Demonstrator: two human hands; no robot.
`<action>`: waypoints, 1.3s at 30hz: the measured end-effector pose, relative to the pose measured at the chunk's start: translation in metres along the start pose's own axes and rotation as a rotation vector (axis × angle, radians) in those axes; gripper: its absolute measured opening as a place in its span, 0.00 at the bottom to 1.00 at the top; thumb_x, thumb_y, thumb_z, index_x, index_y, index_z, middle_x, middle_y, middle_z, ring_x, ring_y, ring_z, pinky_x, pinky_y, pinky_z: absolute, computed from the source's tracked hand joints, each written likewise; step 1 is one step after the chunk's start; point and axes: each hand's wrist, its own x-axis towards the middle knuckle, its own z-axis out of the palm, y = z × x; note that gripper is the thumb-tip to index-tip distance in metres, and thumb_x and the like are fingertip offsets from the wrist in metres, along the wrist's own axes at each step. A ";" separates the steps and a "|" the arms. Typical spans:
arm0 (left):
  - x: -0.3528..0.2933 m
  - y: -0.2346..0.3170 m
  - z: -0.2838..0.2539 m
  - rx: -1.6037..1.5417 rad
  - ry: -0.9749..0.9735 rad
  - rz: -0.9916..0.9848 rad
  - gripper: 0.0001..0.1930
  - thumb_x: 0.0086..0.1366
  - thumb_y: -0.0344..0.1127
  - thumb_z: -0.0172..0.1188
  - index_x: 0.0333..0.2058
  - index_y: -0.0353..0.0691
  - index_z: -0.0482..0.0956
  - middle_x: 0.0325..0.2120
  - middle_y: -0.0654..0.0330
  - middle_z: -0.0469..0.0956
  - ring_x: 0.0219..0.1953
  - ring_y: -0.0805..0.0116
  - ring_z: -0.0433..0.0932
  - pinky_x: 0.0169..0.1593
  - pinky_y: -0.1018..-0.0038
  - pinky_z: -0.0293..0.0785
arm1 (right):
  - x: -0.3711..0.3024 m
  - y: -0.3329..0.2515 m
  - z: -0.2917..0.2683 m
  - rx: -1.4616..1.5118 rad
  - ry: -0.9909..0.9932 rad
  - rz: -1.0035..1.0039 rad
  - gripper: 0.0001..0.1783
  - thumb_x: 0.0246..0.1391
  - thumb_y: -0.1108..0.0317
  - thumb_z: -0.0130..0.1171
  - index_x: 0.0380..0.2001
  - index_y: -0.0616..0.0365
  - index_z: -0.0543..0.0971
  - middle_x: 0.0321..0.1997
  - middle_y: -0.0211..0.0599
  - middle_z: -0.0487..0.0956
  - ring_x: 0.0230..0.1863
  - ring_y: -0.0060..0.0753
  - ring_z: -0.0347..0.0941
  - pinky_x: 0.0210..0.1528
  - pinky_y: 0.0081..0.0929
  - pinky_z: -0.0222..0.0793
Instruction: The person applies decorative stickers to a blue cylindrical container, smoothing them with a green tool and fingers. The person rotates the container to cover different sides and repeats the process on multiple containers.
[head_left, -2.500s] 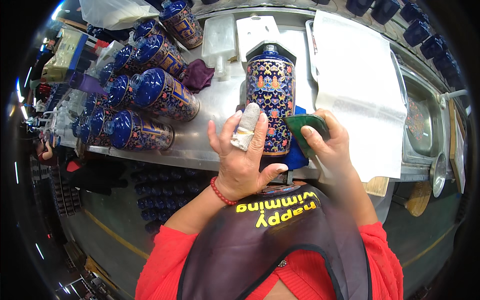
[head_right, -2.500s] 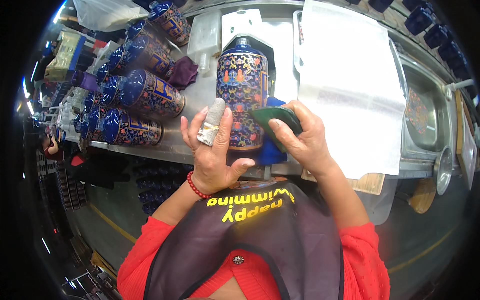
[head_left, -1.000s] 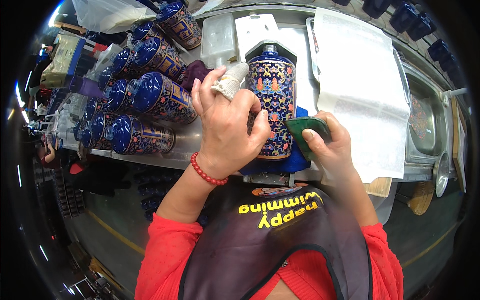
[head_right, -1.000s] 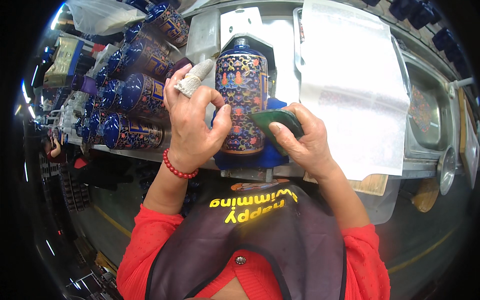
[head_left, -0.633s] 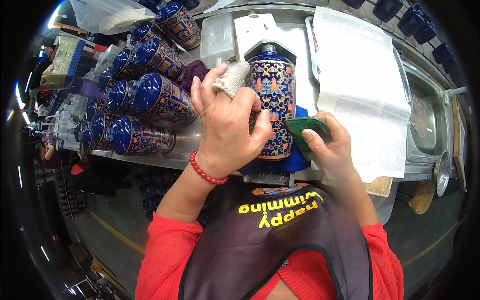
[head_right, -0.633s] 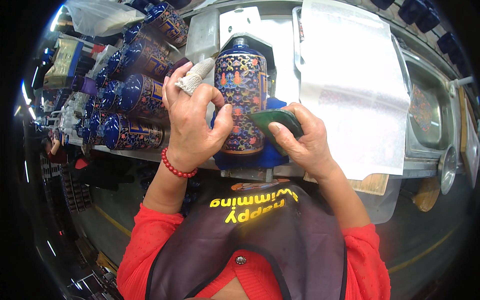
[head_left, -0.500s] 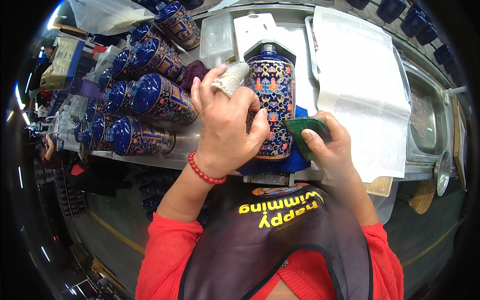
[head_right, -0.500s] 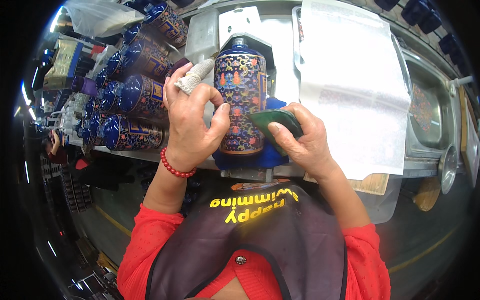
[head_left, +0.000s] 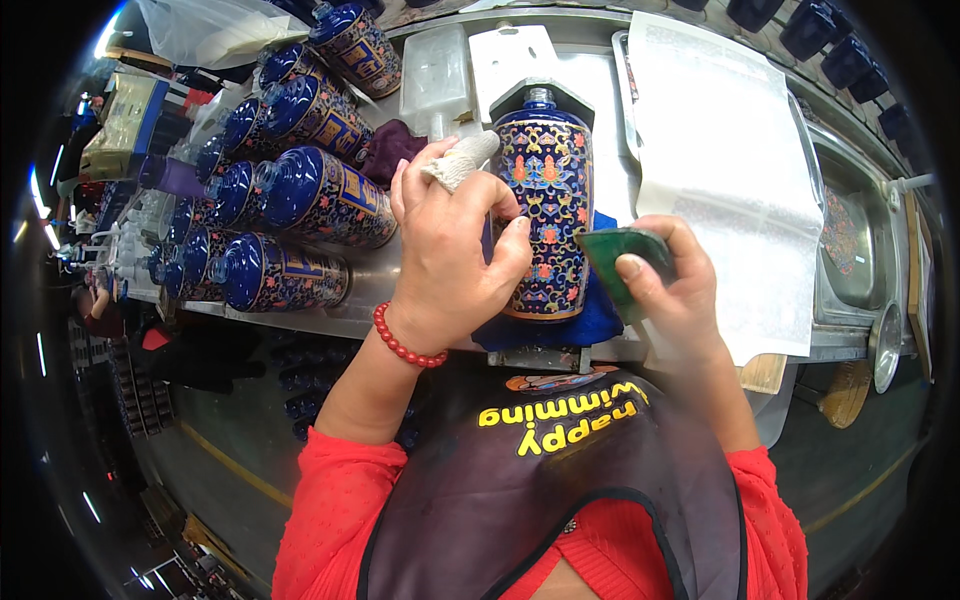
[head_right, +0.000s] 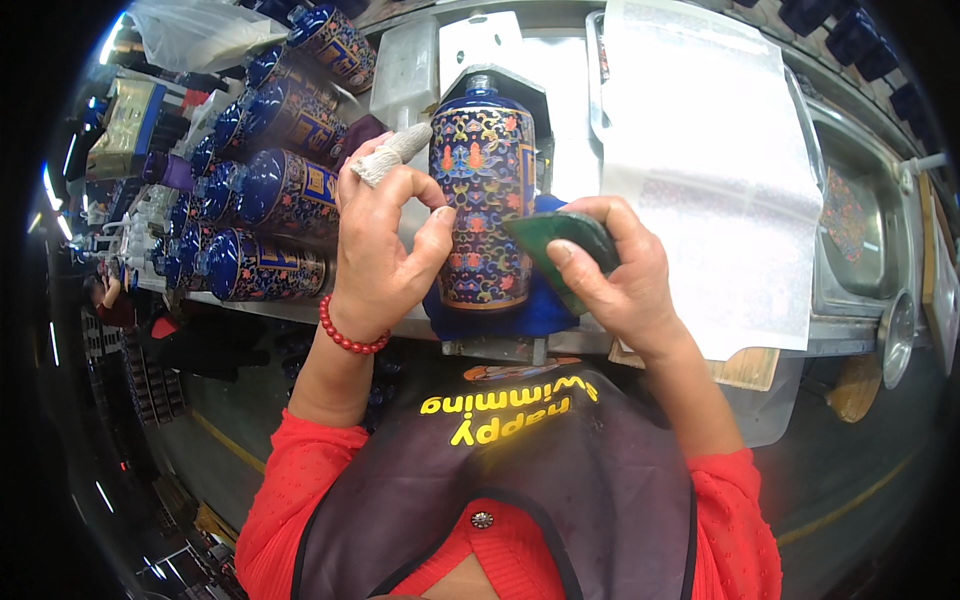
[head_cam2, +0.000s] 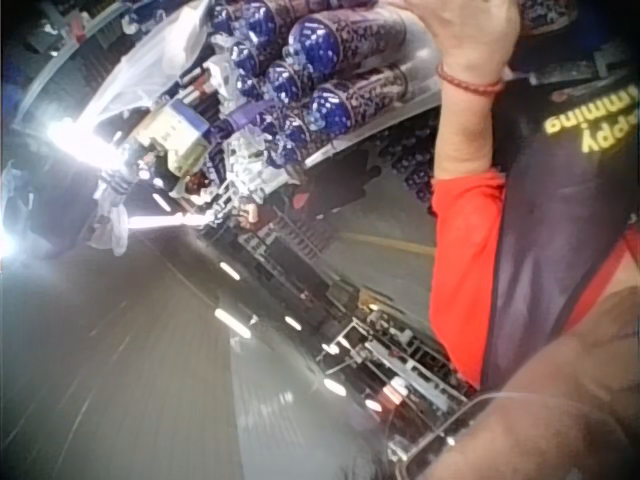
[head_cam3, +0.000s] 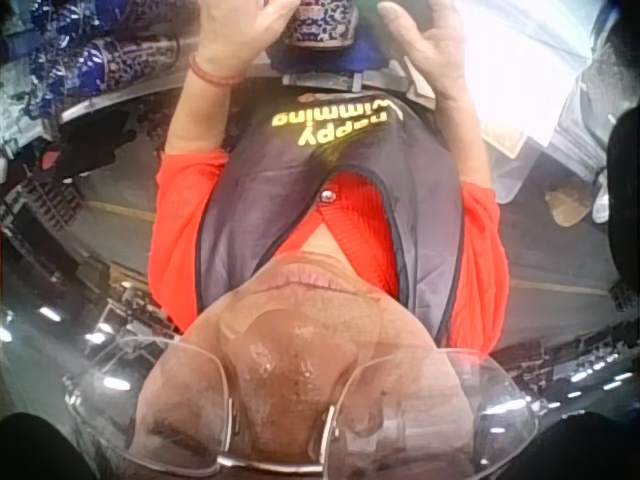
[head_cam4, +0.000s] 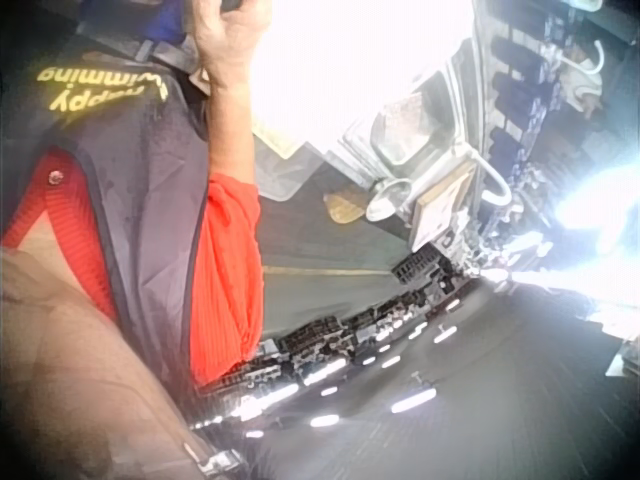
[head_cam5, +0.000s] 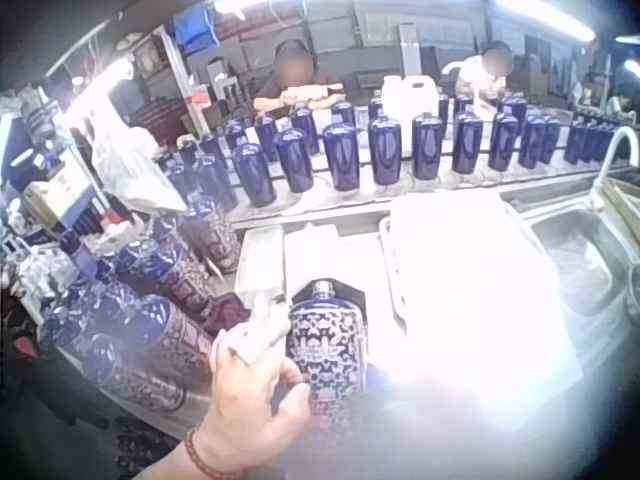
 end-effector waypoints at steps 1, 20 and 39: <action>0.000 -0.001 0.000 -0.016 -0.003 -0.008 0.10 0.53 0.35 0.66 0.34 0.43 0.77 0.36 0.53 0.78 0.59 0.40 0.68 0.68 0.46 0.50 | 0.005 -0.006 -0.005 -0.045 -0.015 -0.052 0.13 0.59 0.74 0.66 0.47 0.63 0.78 0.43 0.33 0.79 0.44 0.21 0.74 0.47 0.19 0.70; -0.020 0.017 -0.012 -0.139 -0.057 -0.067 0.16 0.58 0.29 0.59 0.45 0.38 0.85 0.61 0.40 0.73 0.68 0.43 0.64 0.71 0.53 0.51 | 0.070 -0.067 -0.014 -0.489 -0.304 -0.496 0.15 0.54 0.72 0.69 0.44 0.64 0.81 0.33 0.38 0.81 0.31 0.30 0.78 0.34 0.26 0.72; -0.017 0.028 -0.014 -0.150 -0.072 -0.168 0.13 0.60 0.33 0.61 0.43 0.37 0.84 0.63 0.36 0.71 0.68 0.46 0.65 0.71 0.56 0.50 | 0.050 -0.056 -0.022 -0.435 -0.198 -0.392 0.16 0.55 0.69 0.68 0.45 0.66 0.81 0.34 0.36 0.82 0.33 0.24 0.78 0.36 0.23 0.73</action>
